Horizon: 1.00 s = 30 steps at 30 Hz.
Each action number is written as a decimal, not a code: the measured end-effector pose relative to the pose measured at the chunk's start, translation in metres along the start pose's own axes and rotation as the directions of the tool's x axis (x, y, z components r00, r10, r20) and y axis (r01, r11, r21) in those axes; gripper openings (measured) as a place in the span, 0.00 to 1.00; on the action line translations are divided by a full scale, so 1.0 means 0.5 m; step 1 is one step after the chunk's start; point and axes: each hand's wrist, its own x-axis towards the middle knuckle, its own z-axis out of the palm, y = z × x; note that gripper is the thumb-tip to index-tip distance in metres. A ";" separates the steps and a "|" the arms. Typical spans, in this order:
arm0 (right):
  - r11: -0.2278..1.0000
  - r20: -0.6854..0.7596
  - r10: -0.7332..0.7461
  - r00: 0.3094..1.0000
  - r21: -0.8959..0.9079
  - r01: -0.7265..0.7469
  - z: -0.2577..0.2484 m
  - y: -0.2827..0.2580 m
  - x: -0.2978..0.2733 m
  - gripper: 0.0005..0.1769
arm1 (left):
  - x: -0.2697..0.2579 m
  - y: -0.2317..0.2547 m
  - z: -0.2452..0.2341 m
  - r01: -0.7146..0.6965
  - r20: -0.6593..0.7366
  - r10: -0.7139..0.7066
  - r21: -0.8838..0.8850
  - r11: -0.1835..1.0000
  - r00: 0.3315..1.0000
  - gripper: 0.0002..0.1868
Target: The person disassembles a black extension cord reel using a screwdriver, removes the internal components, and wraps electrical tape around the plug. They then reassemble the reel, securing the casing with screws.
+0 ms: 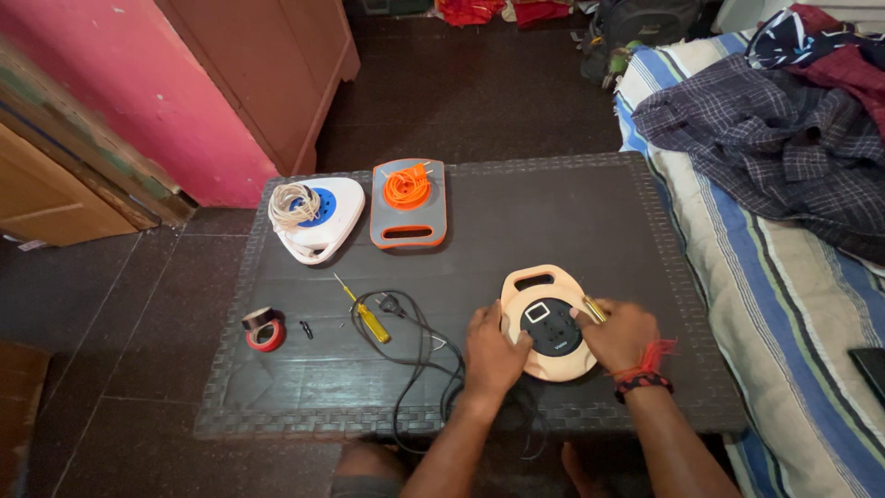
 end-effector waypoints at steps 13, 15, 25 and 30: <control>0.997 0.036 0.057 0.998 0.042 -0.058 0.004 0.002 -0.001 0.20 | -0.003 -0.006 0.001 0.013 -0.006 -0.013 -0.045 0.999 1.000 0.37; 0.997 0.053 0.072 0.996 0.013 -0.072 0.006 0.005 0.001 0.22 | 0.002 -0.013 0.005 0.002 -0.048 -0.005 -0.065 0.998 0.999 0.35; 0.944 0.209 0.134 0.969 0.271 -0.189 0.014 0.037 0.026 0.28 | 0.020 -0.034 0.024 0.336 0.057 -0.362 -0.526 0.781 0.930 0.33; 0.721 0.441 0.218 0.871 0.528 -0.448 -0.009 0.020 0.025 0.20 | 0.031 -0.027 0.002 0.423 0.280 -0.354 -0.792 0.440 0.893 0.27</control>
